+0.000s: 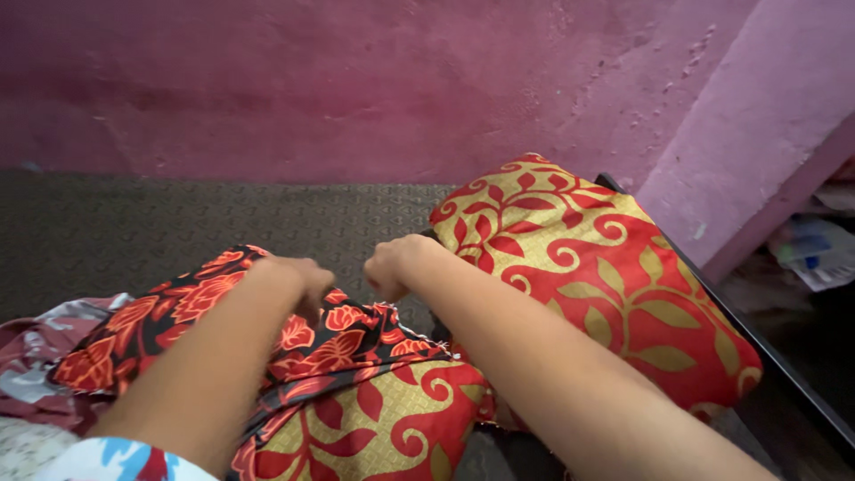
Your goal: The person removes a pillow from a red and gold patterned pillowcase and places the empty case on the floor. They then pick up a black and red floral pillowcase, turn it inside out, and place it on the floor. The person repeats the process with another pillowcase.
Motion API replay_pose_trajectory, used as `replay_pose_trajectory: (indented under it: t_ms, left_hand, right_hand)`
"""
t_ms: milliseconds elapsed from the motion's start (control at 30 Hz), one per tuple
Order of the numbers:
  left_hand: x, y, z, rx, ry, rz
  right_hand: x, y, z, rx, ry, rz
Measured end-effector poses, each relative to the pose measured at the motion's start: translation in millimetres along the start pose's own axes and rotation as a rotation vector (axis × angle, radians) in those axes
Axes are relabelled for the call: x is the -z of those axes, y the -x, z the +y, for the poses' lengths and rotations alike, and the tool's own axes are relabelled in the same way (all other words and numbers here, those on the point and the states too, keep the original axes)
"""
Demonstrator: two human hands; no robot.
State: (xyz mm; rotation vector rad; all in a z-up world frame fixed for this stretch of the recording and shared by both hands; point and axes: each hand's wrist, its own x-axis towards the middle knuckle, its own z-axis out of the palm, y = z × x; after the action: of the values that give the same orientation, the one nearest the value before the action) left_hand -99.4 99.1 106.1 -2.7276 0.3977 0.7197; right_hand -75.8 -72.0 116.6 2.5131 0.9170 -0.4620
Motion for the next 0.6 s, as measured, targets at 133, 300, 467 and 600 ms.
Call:
replay_pose_trajectory:
  t_ms: [133, 300, 467, 600]
  left_hand:
    - [2.0, -22.7, 50.5, -0.114, -0.116, -0.024]
    - [-11.0, -41.3, 83.6, -0.183, -0.092, -0.021]
    - [-29.1, -63.8, 108.3, -0.244, -0.090, 0.039]
    - [-34.6, -66.9, 115.6, -0.278, -0.081, 0.043]
  right_hand:
    - [-22.2, -6.3, 10.5, -0.011, 0.013, -0.025]
    - [-48.6, -11.9, 22.0, -0.053, -0.008, -0.087]
    - [-68.0, -18.4, 34.0, -0.113, -0.012, -0.128]
    - [-79.2, -31.4, 31.2, -0.113, -0.053, -0.134]
